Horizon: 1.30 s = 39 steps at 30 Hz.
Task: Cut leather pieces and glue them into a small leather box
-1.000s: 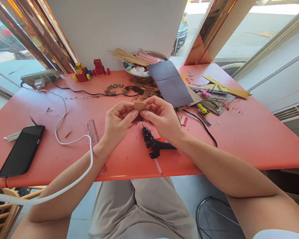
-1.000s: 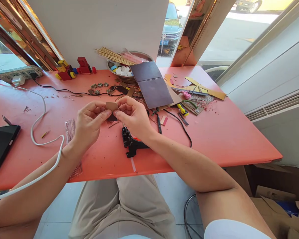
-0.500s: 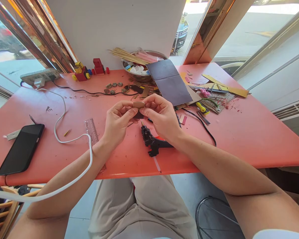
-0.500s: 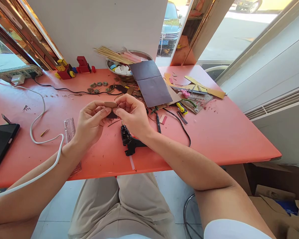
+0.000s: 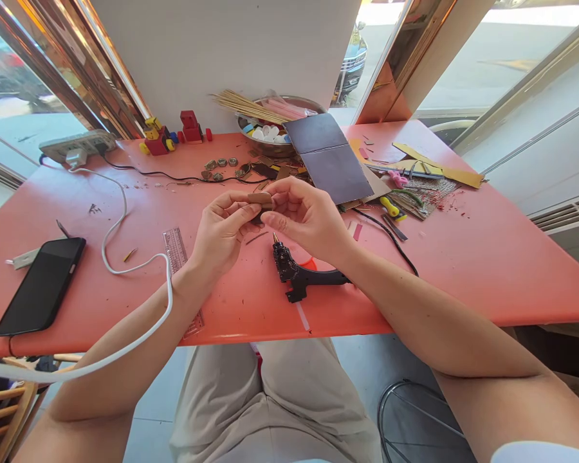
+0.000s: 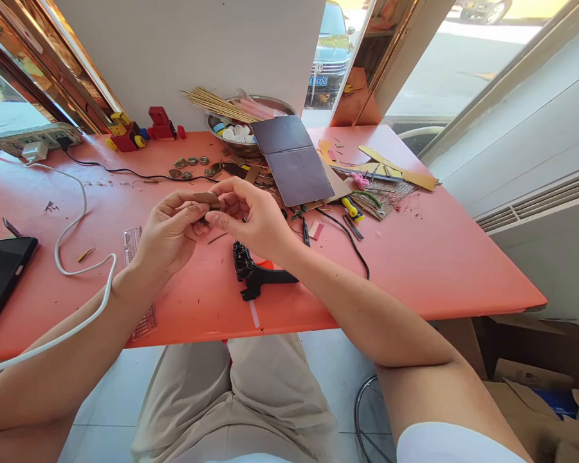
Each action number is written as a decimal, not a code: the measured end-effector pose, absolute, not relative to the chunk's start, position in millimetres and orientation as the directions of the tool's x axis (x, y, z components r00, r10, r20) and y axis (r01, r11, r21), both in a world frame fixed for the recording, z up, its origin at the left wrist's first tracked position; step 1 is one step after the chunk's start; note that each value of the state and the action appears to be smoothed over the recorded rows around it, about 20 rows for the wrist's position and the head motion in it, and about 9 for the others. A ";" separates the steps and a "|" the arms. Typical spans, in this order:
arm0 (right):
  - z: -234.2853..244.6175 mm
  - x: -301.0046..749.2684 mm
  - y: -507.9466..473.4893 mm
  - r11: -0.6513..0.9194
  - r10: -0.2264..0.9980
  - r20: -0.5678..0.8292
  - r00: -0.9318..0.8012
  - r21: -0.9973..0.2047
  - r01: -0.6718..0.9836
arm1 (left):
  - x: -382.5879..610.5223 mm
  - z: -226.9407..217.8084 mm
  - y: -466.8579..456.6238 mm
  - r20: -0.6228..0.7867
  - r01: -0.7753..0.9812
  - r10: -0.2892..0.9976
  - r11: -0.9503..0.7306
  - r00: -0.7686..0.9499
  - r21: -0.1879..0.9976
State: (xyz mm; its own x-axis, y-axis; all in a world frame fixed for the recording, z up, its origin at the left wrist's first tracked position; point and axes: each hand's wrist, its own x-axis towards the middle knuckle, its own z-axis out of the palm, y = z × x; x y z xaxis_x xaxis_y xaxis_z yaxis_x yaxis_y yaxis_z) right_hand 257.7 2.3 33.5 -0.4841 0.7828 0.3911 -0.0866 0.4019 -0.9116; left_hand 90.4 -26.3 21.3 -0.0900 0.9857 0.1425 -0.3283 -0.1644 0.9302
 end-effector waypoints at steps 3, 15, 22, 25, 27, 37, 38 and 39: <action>34.6 258.3 3.6 0.449 0.743 0.428 -0.515 -0.889 -0.092 | 88.4 23.7 -26.5 0.141 -0.346 0.983 -0.172 -0.114 0.922; 30.9 259.4 1.7 0.552 0.752 0.523 -0.400 -0.832 -0.051 | 90.7 31.8 -29.7 0.175 -0.316 0.984 -0.177 -0.033 0.932; 34.6 258.5 1.8 0.524 0.764 0.511 -0.394 -0.848 -0.084 | 86.4 34.5 -31.3 0.277 -0.185 0.961 -0.274 -0.010 0.944; 36.2 258.3 3.7 0.500 0.783 0.492 -0.381 -0.862 -0.086 | 84.7 30.8 -30.1 0.366 -0.136 0.930 -0.360 0.020 0.923; 37.3 258.4 4.7 0.484 0.796 0.480 -0.369 -0.871 -0.091 | 84.2 27.6 -28.9 0.452 -0.087 0.892 -0.449 0.017 0.889; 43.6 256.3 -1.8 0.427 0.813 0.432 -0.389 -0.898 -0.107 | 83.0 23.2 -25.6 0.592 0.101 0.805 -0.586 -0.042 0.804; 43.5 255.8 -2.4 0.431 0.812 0.434 -0.389 -0.897 -0.101 | 83.2 24.1 -26.2 0.584 0.099 0.811 -0.578 -0.042 0.810; 43.2 255.6 -2.7 0.438 0.810 0.438 -0.390 -0.894 -0.095 | 83.6 24.9 -26.9 0.576 0.097 0.816 -0.571 -0.044 0.815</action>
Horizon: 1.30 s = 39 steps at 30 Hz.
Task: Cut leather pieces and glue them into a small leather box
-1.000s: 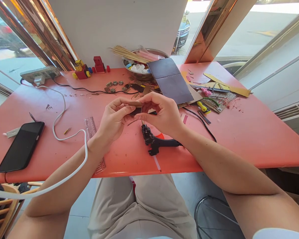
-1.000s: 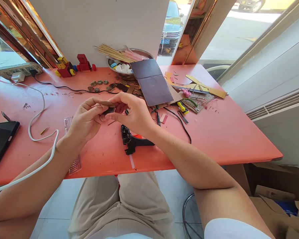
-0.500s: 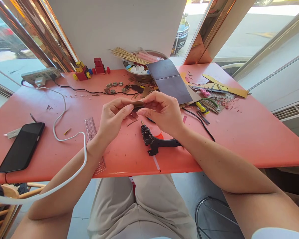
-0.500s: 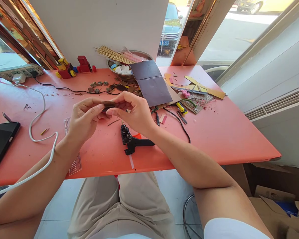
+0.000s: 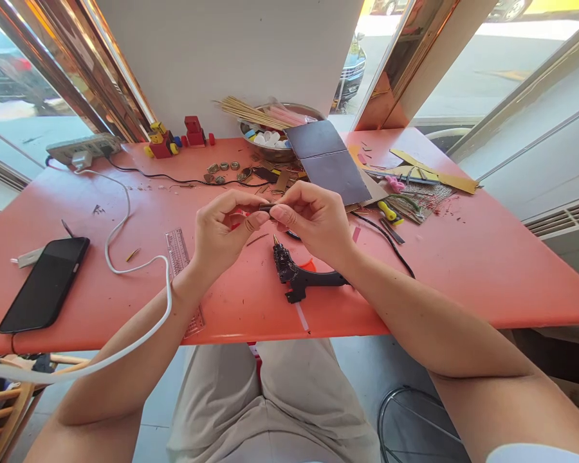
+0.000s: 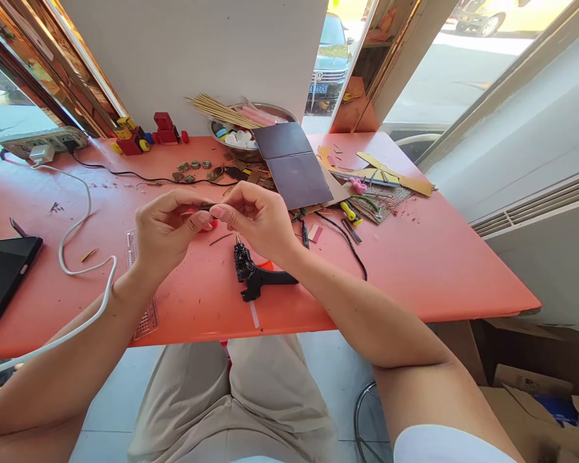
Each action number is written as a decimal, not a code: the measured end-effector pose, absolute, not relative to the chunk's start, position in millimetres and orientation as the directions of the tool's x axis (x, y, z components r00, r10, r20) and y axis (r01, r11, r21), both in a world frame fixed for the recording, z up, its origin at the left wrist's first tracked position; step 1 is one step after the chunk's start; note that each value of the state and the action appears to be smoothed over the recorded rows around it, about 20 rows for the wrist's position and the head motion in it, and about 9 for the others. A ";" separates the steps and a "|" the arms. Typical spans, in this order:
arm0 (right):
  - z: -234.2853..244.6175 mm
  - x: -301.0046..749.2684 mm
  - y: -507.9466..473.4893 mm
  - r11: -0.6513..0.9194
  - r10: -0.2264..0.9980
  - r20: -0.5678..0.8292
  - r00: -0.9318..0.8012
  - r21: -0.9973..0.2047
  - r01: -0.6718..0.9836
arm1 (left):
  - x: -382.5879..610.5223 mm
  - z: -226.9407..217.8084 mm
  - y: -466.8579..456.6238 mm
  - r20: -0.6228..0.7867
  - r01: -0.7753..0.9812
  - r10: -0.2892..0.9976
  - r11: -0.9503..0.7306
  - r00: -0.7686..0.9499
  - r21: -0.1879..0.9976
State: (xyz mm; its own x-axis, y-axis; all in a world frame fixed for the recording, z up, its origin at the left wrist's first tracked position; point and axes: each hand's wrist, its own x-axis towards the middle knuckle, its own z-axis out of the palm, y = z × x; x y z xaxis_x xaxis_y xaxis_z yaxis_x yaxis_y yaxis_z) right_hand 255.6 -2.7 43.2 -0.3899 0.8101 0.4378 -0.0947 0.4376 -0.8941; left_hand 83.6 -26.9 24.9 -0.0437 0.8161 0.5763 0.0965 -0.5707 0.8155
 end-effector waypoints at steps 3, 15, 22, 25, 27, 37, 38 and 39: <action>41.7 256.4 -2.3 0.481 0.793 0.471 -0.386 -0.873 -0.077 | 85.4 26.3 -28.5 0.566 0.082 0.822 -0.561 -0.057 0.824; 45.0 266.6 0.1 0.767 0.584 0.598 -0.549 -0.629 0.130 | 89.5 36.7 -36.1 0.466 0.041 0.885 -0.465 -0.012 0.884; 50.3 265.9 -2.5 0.736 0.545 0.579 -0.607 -0.677 0.014 | 87.8 37.8 -40.3 0.558 0.187 0.806 -0.590 0.198 0.786; 53.1 267.8 -2.7 0.655 0.552 0.491 -0.673 -0.755 -0.013 | 88.1 38.6 -41.8 0.560 0.206 0.795 -0.603 0.234 0.771; 55.1 268.6 -3.7 0.646 0.541 0.468 -0.699 -0.763 -0.011 | 89.5 39.9 -43.1 0.550 0.176 0.800 -0.593 0.238 0.786; 58.6 268.9 -9.9 0.673 0.536 0.480 -0.695 -0.740 0.008 | 91.4 42.0 -46.4 0.552 0.141 0.820 -0.571 0.152 0.809; 57.9 269.5 -9.6 0.690 0.540 0.483 -0.690 -0.723 0.034 | 91.1 42.1 -46.2 0.556 0.150 0.819 -0.573 0.141 0.806; 57.2 270.1 -9.4 0.705 0.544 0.486 -0.684 -0.706 0.058 | 90.9 42.2 -46.1 0.558 0.154 0.818 -0.574 0.138 0.804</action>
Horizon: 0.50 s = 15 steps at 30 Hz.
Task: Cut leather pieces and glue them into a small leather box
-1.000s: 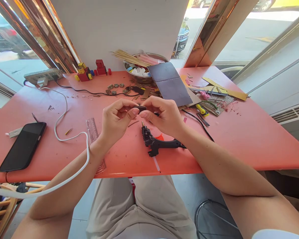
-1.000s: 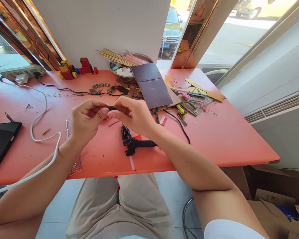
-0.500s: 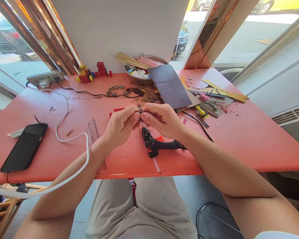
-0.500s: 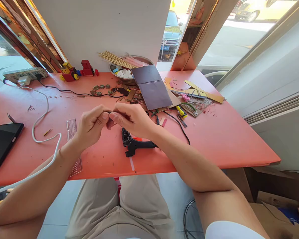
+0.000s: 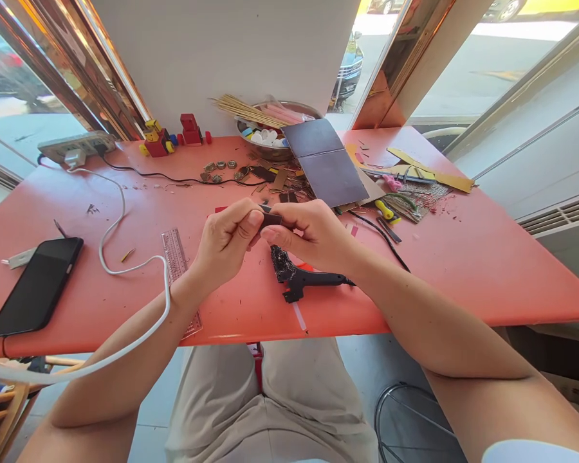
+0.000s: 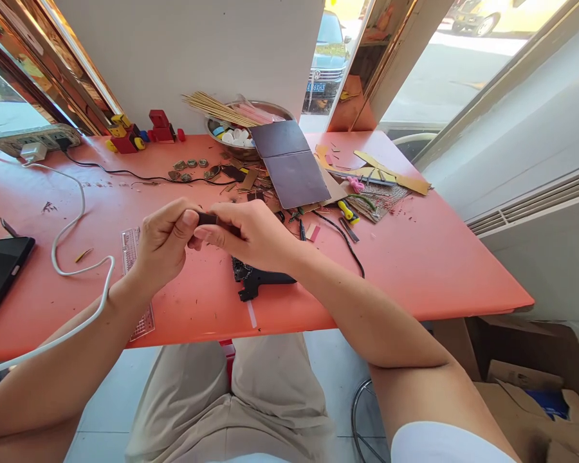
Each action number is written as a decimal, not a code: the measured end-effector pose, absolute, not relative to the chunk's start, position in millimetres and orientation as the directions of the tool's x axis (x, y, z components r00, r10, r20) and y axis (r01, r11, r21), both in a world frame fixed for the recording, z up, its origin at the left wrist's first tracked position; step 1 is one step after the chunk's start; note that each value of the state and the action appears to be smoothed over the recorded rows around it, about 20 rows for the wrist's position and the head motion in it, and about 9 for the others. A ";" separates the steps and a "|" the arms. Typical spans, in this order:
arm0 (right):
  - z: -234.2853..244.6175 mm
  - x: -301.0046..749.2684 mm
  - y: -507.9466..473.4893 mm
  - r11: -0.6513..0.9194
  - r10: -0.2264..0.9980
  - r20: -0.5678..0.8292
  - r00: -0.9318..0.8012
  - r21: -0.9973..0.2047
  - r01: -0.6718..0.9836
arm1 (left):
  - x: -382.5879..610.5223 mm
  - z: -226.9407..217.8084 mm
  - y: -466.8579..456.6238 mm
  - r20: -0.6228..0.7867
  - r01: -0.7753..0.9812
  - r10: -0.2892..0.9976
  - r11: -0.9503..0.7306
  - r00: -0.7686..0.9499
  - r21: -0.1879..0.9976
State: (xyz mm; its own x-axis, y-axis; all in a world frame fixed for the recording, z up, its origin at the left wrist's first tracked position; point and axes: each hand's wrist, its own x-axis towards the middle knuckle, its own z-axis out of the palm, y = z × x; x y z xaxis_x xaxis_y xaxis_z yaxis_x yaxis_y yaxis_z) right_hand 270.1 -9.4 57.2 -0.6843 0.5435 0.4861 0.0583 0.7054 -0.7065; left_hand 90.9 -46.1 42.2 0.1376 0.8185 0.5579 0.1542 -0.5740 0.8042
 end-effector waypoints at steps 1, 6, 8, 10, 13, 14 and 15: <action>56.3 270.6 -9.3 0.717 0.545 0.490 -0.681 -0.693 0.076 | 91.0 42.4 -46.2 0.558 0.157 0.818 -0.575 0.140 0.803; 51.3 269.3 -9.0 0.749 0.516 0.534 -0.670 -0.660 0.052 | 92.3 43.5 -47.2 0.575 0.168 0.803 -0.595 0.157 0.786; 50.3 268.1 -8.3 0.746 0.520 0.547 -0.656 -0.665 0.037 | 91.9 44.5 -46.9 0.591 0.191 0.791 -0.611 0.156 0.768; 50.5 268.0 -7.3 0.727 0.530 0.531 -0.661 -0.686 0.032 | 90.7 45.4 -45.9 0.608 0.231 0.778 -0.629 0.161 0.743; 52.0 269.1 -5.9 0.697 0.556 0.486 -0.674 -0.715 0.060 | 89.3 45.2 -43.8 0.611 0.273 0.773 -0.633 0.171 0.724; 52.4 269.3 -5.6 0.696 0.564 0.481 -0.671 -0.715 0.072 | 89.2 44.5 -43.0 0.605 0.273 0.777 -0.628 0.172 0.729; 52.5 269.4 -5.1 0.700 0.565 0.486 -0.667 -0.710 0.076 | 89.2 43.5 -42.2 0.599 0.265 0.782 -0.623 0.172 0.736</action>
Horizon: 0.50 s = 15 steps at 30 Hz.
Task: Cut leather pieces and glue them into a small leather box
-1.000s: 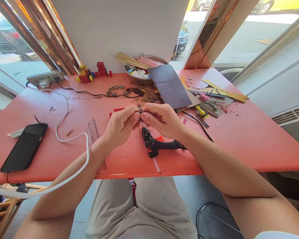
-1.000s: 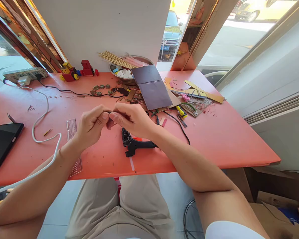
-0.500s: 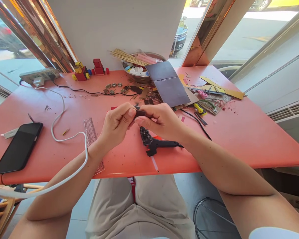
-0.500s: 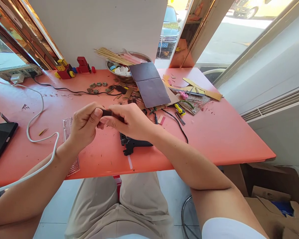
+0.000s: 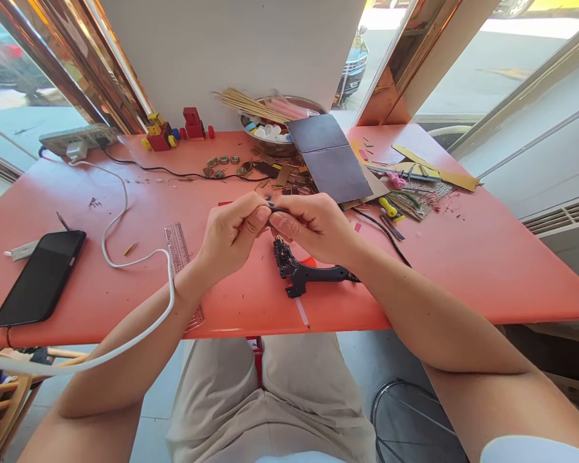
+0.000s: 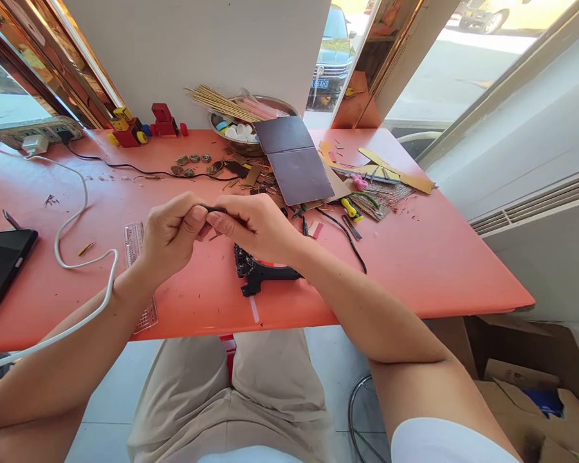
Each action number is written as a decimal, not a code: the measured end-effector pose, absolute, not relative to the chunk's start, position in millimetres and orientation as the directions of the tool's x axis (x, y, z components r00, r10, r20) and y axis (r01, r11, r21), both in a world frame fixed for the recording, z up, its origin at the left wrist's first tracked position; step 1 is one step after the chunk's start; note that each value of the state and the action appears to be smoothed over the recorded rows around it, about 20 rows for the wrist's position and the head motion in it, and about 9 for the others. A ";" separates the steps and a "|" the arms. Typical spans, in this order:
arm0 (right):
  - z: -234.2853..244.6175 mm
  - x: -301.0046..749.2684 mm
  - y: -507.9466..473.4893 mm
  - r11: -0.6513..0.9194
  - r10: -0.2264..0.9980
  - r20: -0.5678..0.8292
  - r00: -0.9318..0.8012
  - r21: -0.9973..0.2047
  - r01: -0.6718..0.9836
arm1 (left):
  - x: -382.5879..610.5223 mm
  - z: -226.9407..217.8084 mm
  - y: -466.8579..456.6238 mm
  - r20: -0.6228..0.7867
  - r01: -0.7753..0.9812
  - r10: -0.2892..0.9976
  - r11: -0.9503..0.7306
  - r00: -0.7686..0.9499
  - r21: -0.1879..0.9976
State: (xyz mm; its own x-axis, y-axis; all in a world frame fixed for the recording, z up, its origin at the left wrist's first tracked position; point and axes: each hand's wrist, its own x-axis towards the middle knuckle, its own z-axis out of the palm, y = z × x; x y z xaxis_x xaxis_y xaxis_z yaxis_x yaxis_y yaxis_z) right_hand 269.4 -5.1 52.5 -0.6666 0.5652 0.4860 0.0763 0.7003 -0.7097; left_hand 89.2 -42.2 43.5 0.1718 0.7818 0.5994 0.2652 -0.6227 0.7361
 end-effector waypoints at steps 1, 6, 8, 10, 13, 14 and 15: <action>52.2 269.1 -4.7 0.710 0.561 0.498 -0.661 -0.701 0.075 | 89.4 42.3 -41.4 0.595 0.253 0.785 -0.619 0.171 0.744; 48.7 265.3 -2.0 0.732 0.540 0.536 -0.649 -0.680 0.047 | 88.6 34.9 -36.9 0.569 0.187 0.801 -0.597 0.185 0.780; 47.8 264.2 -2.3 0.706 0.543 0.510 -0.667 -0.707 0.035 | 87.1 33.3 -36.0 0.546 0.162 0.813 -0.577 0.202 0.800; 47.9 263.8 -3.9 0.680 0.543 0.483 -0.687 -0.733 0.023 | 85.6 33.9 -36.4 0.537 0.158 0.818 -0.569 0.205 0.807; 49.3 264.4 -7.2 0.664 0.545 0.460 -0.701 -0.747 0.026 | 84.8 37.8 -39.0 0.551 0.199 0.811 -0.584 0.198 0.787; 49.8 264.7 -8.0 0.663 0.548 0.456 -0.701 -0.748 0.032 | 84.8 39.2 -40.0 0.557 0.215 0.805 -0.592 0.203 0.777; 50.1 264.9 -8.4 0.662 0.552 0.453 -0.700 -0.748 0.039 | 85.0 40.3 -40.7 0.561 0.226 0.800 -0.599 0.212 0.769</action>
